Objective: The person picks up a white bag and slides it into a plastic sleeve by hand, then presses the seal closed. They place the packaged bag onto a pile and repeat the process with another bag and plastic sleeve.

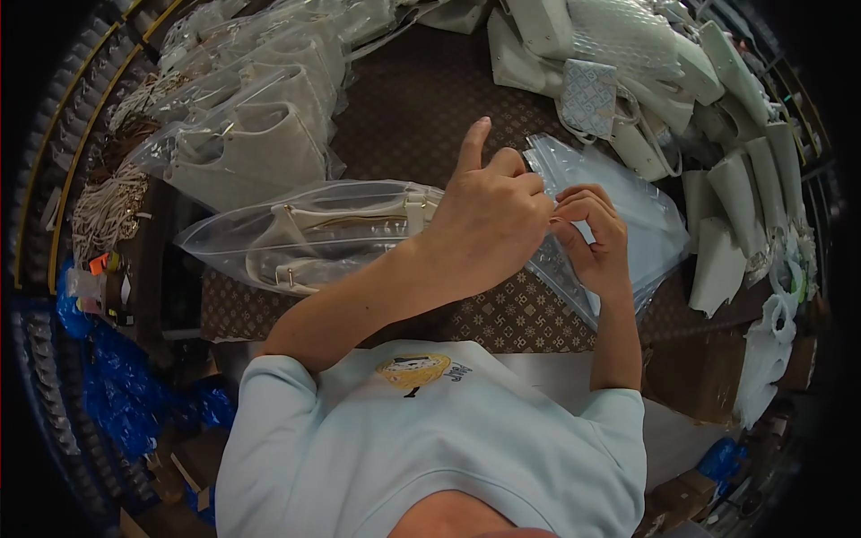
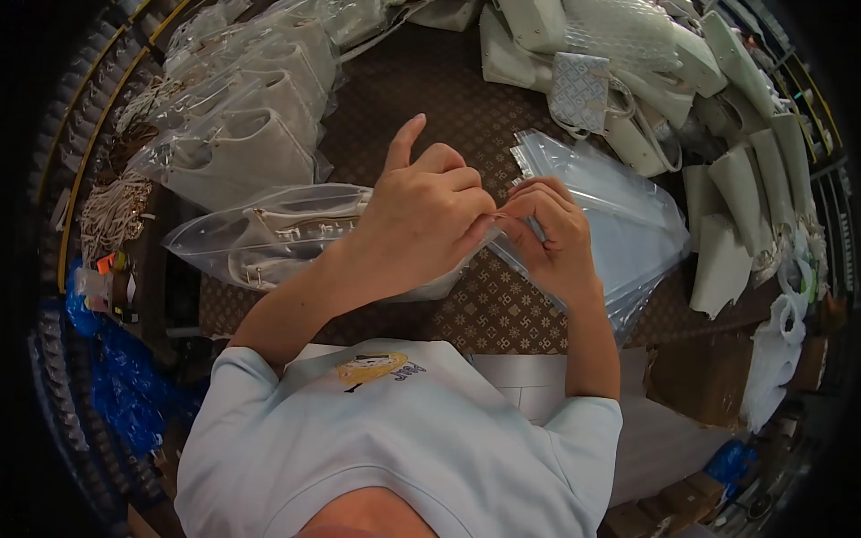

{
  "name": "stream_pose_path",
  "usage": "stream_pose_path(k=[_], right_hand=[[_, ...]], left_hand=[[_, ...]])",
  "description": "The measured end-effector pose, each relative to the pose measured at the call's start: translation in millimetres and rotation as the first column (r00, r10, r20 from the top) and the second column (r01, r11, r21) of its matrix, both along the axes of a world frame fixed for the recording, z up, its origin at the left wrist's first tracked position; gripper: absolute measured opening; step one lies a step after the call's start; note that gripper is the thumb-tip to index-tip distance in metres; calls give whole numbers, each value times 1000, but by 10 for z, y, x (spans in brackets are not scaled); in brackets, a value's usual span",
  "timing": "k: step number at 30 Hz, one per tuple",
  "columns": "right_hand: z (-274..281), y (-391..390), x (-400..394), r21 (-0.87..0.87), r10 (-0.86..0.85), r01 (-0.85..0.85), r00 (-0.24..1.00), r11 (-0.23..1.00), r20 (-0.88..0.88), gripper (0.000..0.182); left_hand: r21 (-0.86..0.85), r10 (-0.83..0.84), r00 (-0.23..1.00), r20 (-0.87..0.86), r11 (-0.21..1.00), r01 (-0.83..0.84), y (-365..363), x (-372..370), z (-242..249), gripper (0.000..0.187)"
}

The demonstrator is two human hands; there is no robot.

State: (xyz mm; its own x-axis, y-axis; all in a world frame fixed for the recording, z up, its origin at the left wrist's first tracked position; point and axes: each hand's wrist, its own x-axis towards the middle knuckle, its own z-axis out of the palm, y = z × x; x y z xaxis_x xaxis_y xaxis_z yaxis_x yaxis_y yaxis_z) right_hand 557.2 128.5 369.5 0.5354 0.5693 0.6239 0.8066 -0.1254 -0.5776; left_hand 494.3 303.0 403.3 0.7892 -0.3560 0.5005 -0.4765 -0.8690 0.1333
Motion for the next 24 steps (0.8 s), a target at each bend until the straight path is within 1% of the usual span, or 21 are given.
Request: stream_pose_path(k=[1,2,3,4,6,8,10,12,13,15,17,21,24], right_hand=[[-11,8,2,-4,25,-25,1000,1000,1,12],[-32,6,7,5,10,-10,1000,1000,-11,12],[-45,-1,8,13,-9,9,1000,1000,-23,12],[-46,-3,6,7,8,-7,1000,1000,-20,12],[-45,-9,-8,3,-39,39,999,999,-5,12],[-42,-13,-17,2,-31,31,1000,1000,0,11],[-47,-12,-31,7,-18,18,1000,1000,2,11],[-50,-10,-45,2,-59,59,998,998,34,11],[-51,-5,-61,2,-43,43,999,999,31,11],[-41,-1,-85,1,-74,74,997,997,-6,11],[-39,-35,-74,-1,-75,75,997,997,-8,11],[9,-12,-143,-26,-63,62,997,998,-41,12],[7,-31,-156,-65,-89,86,995,994,-52,12]], left_hand=[[25,7,1000,16,1000,-7,-13,6,-25,7],[49,11,999,32,999,-12,-25,10,-51,8],[43,30,999,34,999,-32,-38,11,-79,8],[26,22,998,54,999,-23,-49,13,-106,9],[5,27,997,77,1000,-27,-24,-20,-106,9],[56,27,997,66,998,-31,31,-78,-75,8],[76,80,995,67,993,-85,157,-172,-85,8],[102,128,990,66,986,-135,340,-294,-95,7],[105,157,986,63,981,-163,450,-373,-101,7],[107,193,979,60,974,-199,659,-542,-111,8],[114,253,967,29,960,-255,849,-710,-121,11],[40,269,963,11,962,-269,1051,-942,-87,12],[21,278,959,47,960,-279,1123,-1028,-49,8]])
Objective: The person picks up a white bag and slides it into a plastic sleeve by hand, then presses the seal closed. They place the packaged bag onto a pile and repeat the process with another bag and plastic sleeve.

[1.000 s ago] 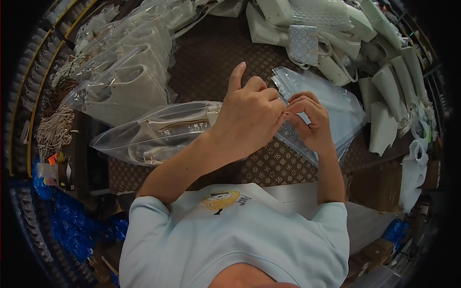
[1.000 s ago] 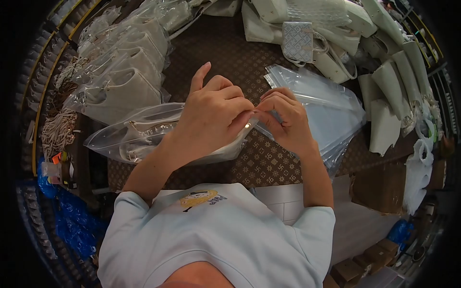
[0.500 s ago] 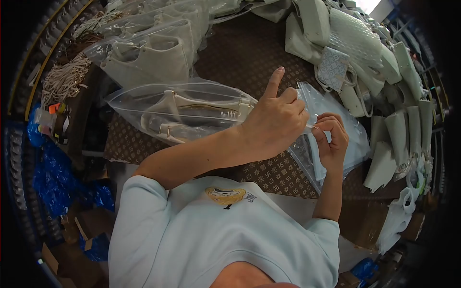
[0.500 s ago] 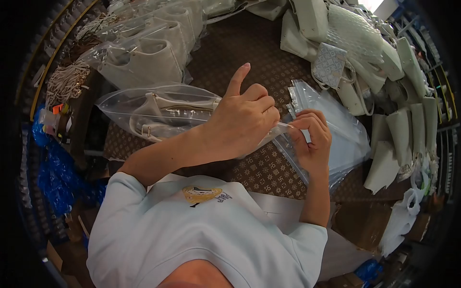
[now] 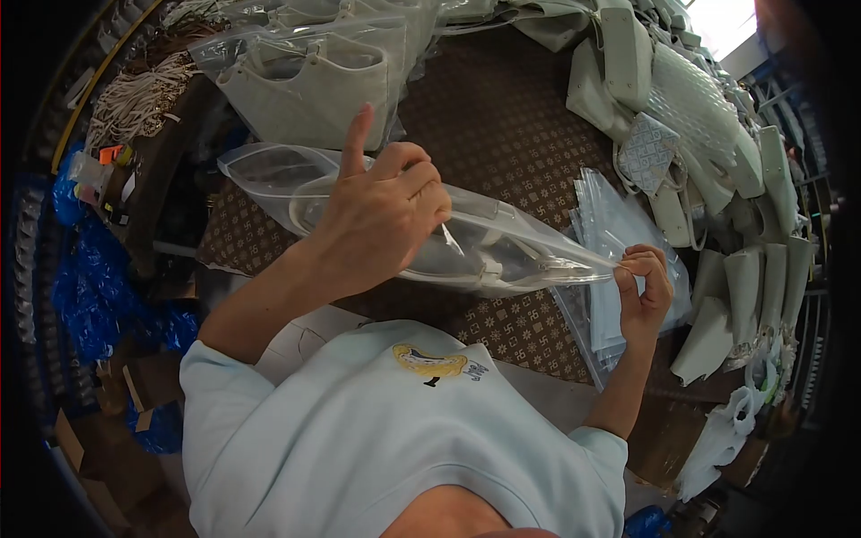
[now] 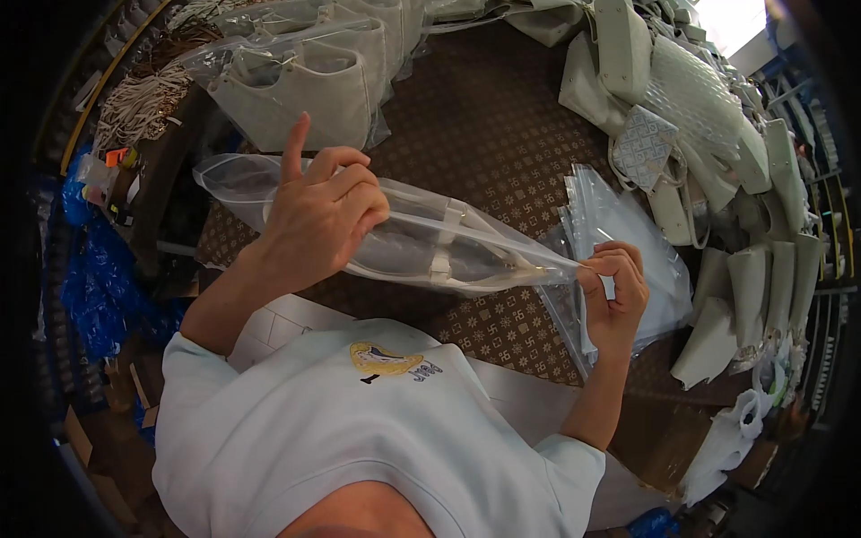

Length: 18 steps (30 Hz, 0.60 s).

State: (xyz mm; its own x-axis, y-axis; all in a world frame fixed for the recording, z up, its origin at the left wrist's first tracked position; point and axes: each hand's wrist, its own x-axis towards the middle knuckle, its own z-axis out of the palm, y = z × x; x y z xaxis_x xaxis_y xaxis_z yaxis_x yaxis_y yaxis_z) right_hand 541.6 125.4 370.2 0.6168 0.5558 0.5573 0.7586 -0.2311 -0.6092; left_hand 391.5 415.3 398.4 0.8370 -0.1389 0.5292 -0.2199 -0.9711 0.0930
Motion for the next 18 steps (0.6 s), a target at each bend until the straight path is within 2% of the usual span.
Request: stream_pose_path(k=[9,11,12,13,15,17,18], right_hand=[[-12,-151,-28,13,-50,51,997,999,-60,16],[-13,-197,-42,15,-46,48,995,999,-94,16],[-14,-223,-50,13,-54,56,990,998,-128,16],[-30,-249,-44,15,-50,52,991,999,-128,16],[-48,-299,-29,73,-25,45,967,996,-252,15],[-31,-368,-5,72,8,14,954,997,-299,13],[-11,-382,4,70,41,-18,936,997,-349,11]], left_hand=[[107,140,990,-16,985,-137,482,-248,12,10],[228,197,980,-10,955,-190,628,-302,24,11],[228,203,979,-11,954,-195,680,-306,23,11],[214,172,985,-19,963,-164,725,-301,19,11],[196,145,989,-27,971,-137,734,-319,28,12],[-71,107,991,-77,991,-112,664,-296,72,16],[-76,107,991,-75,991,-113,637,-263,50,16]])
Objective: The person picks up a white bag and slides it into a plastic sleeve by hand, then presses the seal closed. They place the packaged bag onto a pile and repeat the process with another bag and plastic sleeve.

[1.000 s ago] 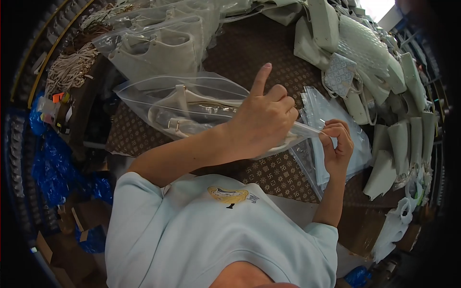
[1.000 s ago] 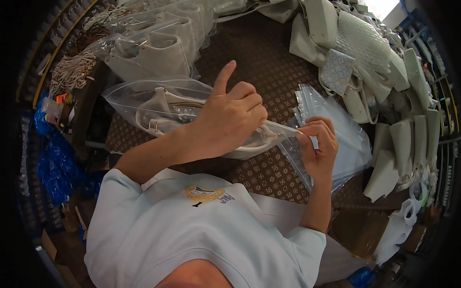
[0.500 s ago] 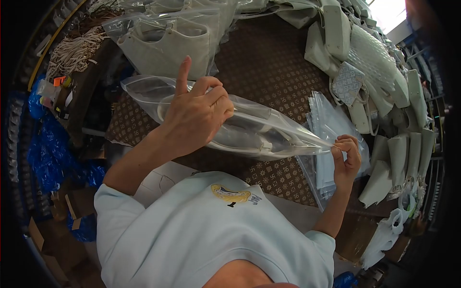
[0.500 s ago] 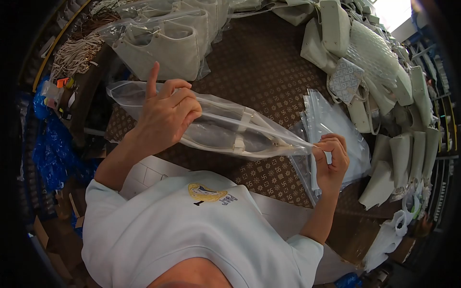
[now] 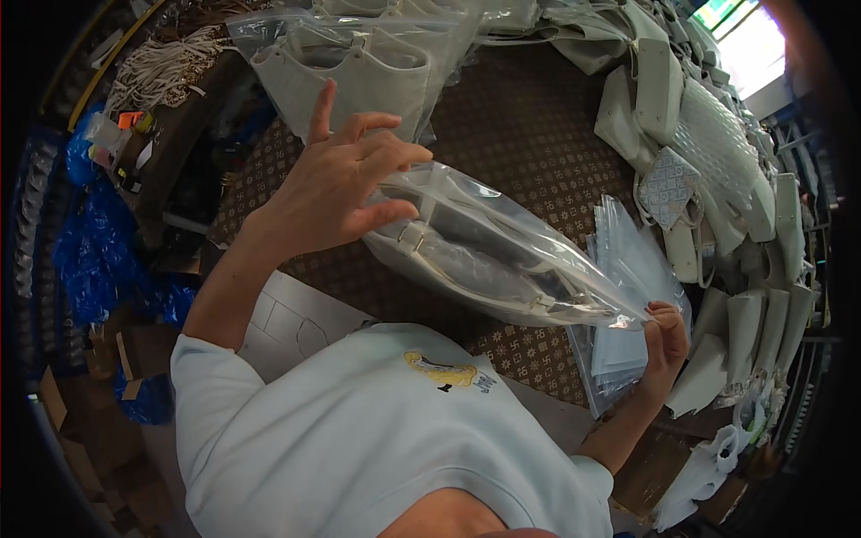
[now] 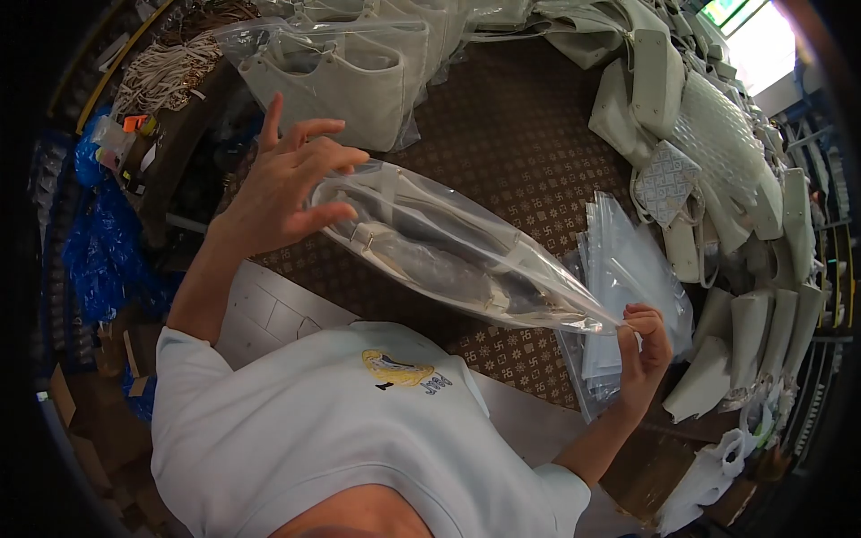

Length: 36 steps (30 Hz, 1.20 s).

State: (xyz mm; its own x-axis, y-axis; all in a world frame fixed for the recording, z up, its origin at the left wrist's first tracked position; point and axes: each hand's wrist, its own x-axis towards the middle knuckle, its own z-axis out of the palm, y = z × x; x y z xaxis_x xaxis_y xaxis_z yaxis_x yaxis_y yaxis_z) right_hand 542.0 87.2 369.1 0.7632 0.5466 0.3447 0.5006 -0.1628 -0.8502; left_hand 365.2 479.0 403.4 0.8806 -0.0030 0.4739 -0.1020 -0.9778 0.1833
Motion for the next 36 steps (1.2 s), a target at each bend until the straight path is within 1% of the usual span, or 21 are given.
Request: stream_pose_path(k=[1,2,3,4,6,7,9,10,12,14,15,17,18,20,22,24,26,30,31,33,36], right_hand=[[48,16,-12,-3,2,-2,1000,1000,0,11],[141,59,-50,-44,-29,31,998,999,48,12],[231,110,-83,-81,-60,68,993,994,100,14],[310,184,-108,-81,-62,70,993,994,102,14],[417,301,-139,-338,17,119,928,933,373,21],[403,293,-138,-335,13,122,927,934,374,21],[338,290,-98,-493,104,83,935,866,339,23],[306,261,-70,-493,109,78,934,867,340,23],[260,192,-15,-422,129,57,908,905,399,17],[270,220,-40,-412,117,55,918,910,380,15],[278,228,-48,-398,98,59,926,916,363,14],[280,191,-44,-386,94,63,923,920,374,12],[281,180,-40,-372,89,65,920,926,382,11],[297,197,-79,-365,78,79,915,928,396,10],[290,187,-92,-355,63,97,909,930,412,11],[244,150,-83,-356,101,70,893,932,438,13],[218,141,-105,-351,105,61,893,935,437,14],[182,116,-134,-342,95,59,903,938,418,15],[172,108,-148,-342,96,58,904,938,417,15],[162,91,-168,-330,76,49,931,943,356,15],[171,106,-197,-324,99,16,936,946,337,17]], left_hand=[[7,-37,999,3,999,37,-29,31,-34,16],[15,-73,997,5,997,73,-47,46,-59,15],[15,-73,997,8,997,73,-40,63,-65,15],[46,-99,995,-10,994,99,-25,92,-65,14],[77,-130,991,-29,988,132,-33,129,-73,13],[92,-107,994,-15,990,108,-35,142,-75,13],[111,-77,997,3,991,76,-21,154,-90,12],[111,-81,997,10,991,80,-15,154,-114,11],[110,-78,997,19,991,76,-17,164,-123,11],[99,-128,991,24,987,125,-40,178,-114,9],[98,-127,992,26,988,123,-34,178,-98,9],[155,-168,986,-12,973,168,-27,184,-61,8],[155,-168,986,-10,974,168,-29,191,-56,8],[207,-154,988,-7,966,153,-38,198,-48,8],[208,-160,987,0,965,157,-21,191,-27,8],[208,-165,986,4,965,161,18,179,-26,9],[266,-143,990,-1,954,138,91,162,-42,11],[291,-122,992,1,950,117,233,100,-47,12],[326,-108,994,5,940,100,281,77,-23,11],[361,-89,996,12,929,79,368,52,-10,11],[395,-40,999,-2,918,38,462,37,-1,12]])
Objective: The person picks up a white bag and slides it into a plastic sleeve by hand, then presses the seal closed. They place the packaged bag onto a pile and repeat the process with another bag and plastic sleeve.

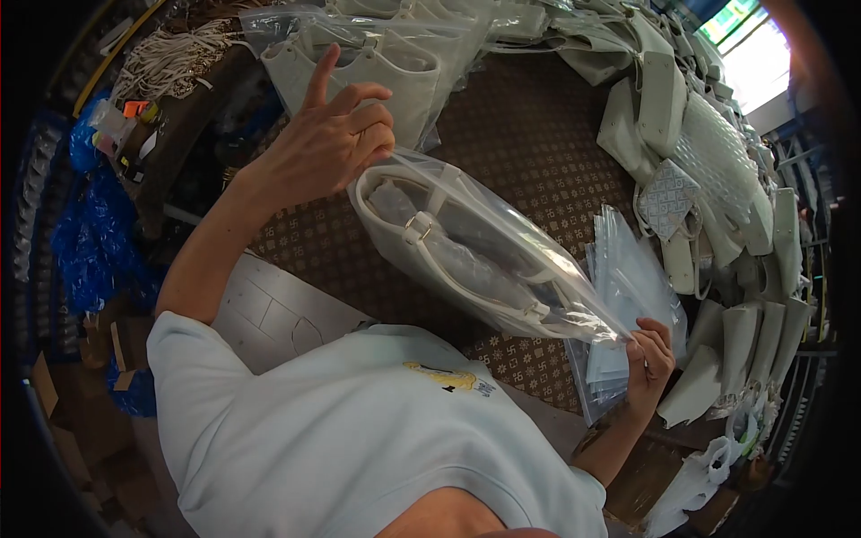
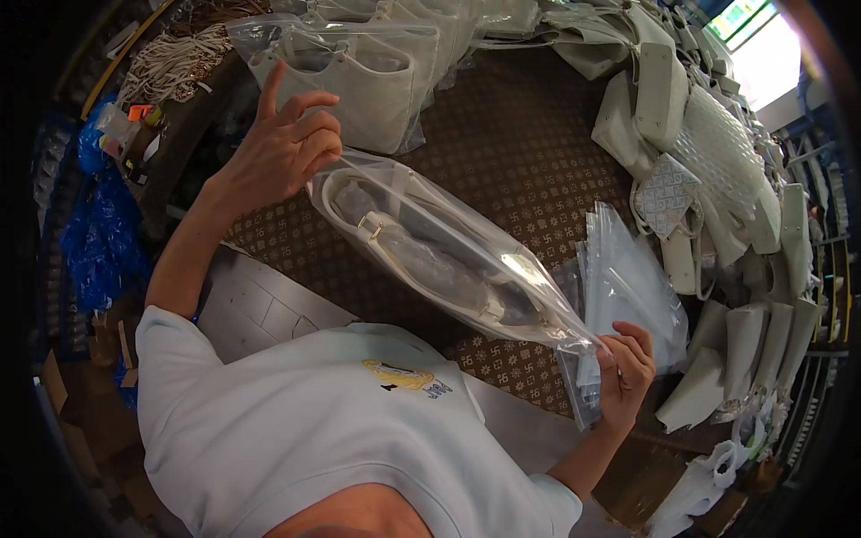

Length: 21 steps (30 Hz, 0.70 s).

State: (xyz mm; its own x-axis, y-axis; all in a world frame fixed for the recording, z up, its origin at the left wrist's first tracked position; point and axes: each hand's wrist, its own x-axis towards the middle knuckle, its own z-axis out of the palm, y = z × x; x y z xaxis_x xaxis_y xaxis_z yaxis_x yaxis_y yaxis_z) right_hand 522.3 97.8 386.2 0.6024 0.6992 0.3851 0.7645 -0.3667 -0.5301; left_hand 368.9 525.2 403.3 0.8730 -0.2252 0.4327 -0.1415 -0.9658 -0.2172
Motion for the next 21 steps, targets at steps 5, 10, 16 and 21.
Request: stream_pose_path(k=[5,10,16,21], right_hand=[[19,39,64,92,228,-210,929,973,-291,25],[-1552,601,750,374,286,177,386,910,-877,65],[-1219,1856,121,463,462,-2,35,887,-886,69],[-799,2760,172,521,463,-122,-319,845,-827,72]], left_hand=[[-60,138,982,131,990,-131,57,7,-122,18],[-744,358,869,342,668,18,-161,-199,-843,45],[-942,450,866,218,-135,307,-942,68,-1517,69],[-949,395,863,316,141,284,-621,350,-1409,63]])
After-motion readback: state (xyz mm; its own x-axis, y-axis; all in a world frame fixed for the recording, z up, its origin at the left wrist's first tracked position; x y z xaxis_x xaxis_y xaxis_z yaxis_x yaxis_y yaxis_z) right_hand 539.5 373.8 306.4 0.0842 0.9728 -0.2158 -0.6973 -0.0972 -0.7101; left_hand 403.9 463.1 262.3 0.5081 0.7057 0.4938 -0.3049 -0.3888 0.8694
